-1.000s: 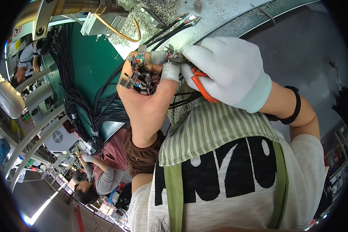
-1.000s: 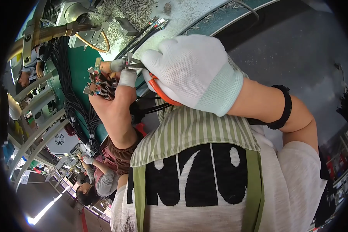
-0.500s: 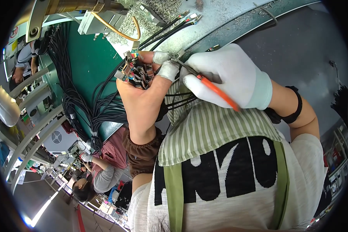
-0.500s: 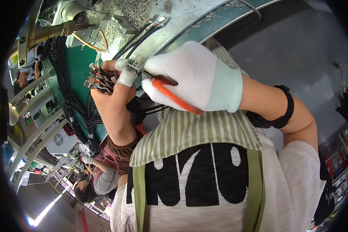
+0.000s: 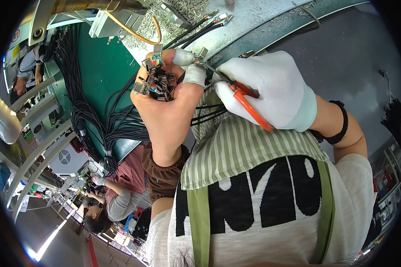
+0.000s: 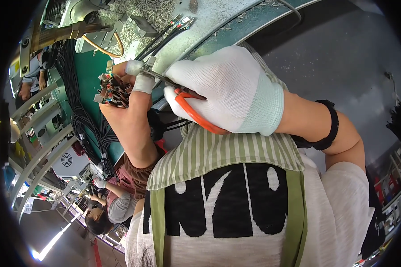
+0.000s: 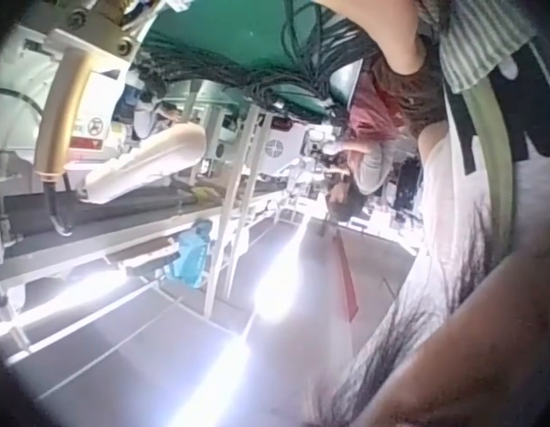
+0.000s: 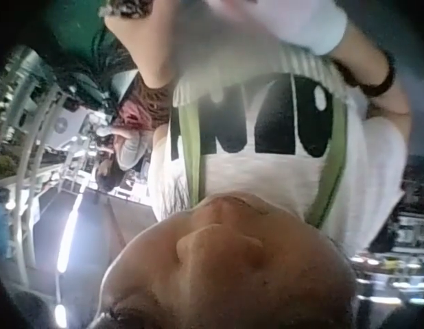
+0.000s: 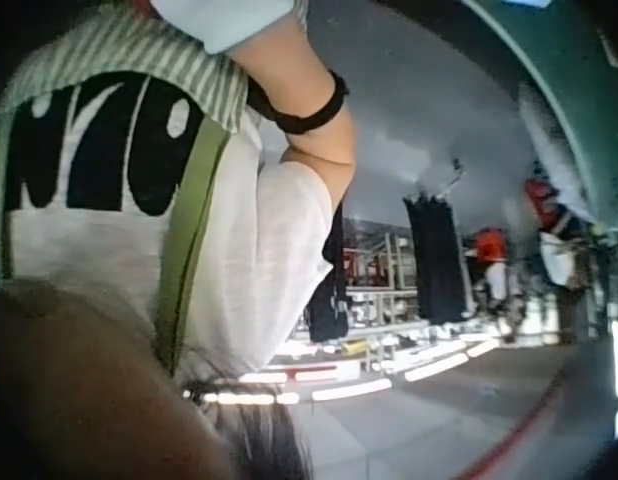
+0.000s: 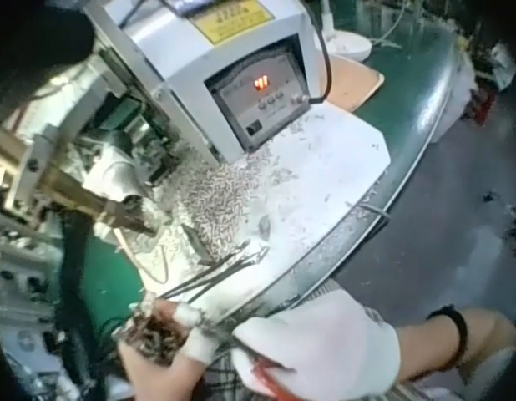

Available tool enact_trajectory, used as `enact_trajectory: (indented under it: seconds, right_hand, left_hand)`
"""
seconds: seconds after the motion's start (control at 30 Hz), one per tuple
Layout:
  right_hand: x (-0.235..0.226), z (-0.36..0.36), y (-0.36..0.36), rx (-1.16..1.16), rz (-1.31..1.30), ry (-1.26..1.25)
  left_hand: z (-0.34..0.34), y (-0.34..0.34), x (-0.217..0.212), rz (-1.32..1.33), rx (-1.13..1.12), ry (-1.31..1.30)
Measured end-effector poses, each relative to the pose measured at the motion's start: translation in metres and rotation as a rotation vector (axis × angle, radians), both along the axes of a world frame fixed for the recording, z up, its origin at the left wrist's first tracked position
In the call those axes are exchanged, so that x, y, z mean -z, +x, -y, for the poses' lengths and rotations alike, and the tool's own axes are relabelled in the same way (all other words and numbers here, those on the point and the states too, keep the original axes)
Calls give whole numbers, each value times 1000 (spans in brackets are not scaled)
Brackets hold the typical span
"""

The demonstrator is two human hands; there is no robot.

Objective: Trimming excess ends from black wire bundles using scissors at a manual assembly station.

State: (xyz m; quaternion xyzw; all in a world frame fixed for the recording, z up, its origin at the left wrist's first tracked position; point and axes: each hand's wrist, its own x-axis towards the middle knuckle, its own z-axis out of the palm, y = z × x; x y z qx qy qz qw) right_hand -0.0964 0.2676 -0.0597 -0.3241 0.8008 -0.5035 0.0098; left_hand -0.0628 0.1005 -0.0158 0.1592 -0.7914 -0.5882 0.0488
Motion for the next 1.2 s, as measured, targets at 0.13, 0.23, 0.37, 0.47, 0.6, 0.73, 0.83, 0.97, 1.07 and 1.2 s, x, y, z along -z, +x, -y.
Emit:
enact_trajectory:
  seconds: [0.13,0.23,0.37,0.47,0.6,0.73,0.83,0.97,1.07,1.2]
  right_hand:
    - [2,3,1,31,-6,-31]
    - [8,7,-1,95,-90,2]
    - [16,10,-2,189,-268,81]
    - [16,11,-1,200,-306,126]
    - [8,8,-2,22,69,60]
    - [1,6,-7,-115,355,-47]
    - [1,4,-8,-272,1032,-309]
    - [21,10,-2,-63,138,-174]
    - [9,-6,-27,6,240,-95]
    - [1,-5,-33,98,597,-356]
  left_hand:
    - [2,0,2,2,8,-22]
    - [3,-1,3,53,8,58]
    - [3,0,4,102,20,92]
    - [5,0,6,91,34,87]
    - [6,0,9,95,28,120]
    - [8,-2,11,67,31,117]
    - [7,-1,11,66,22,115]
    - [11,-4,16,70,2,73]
    - [39,-12,28,100,0,195]
    - [65,-39,36,161,70,494]
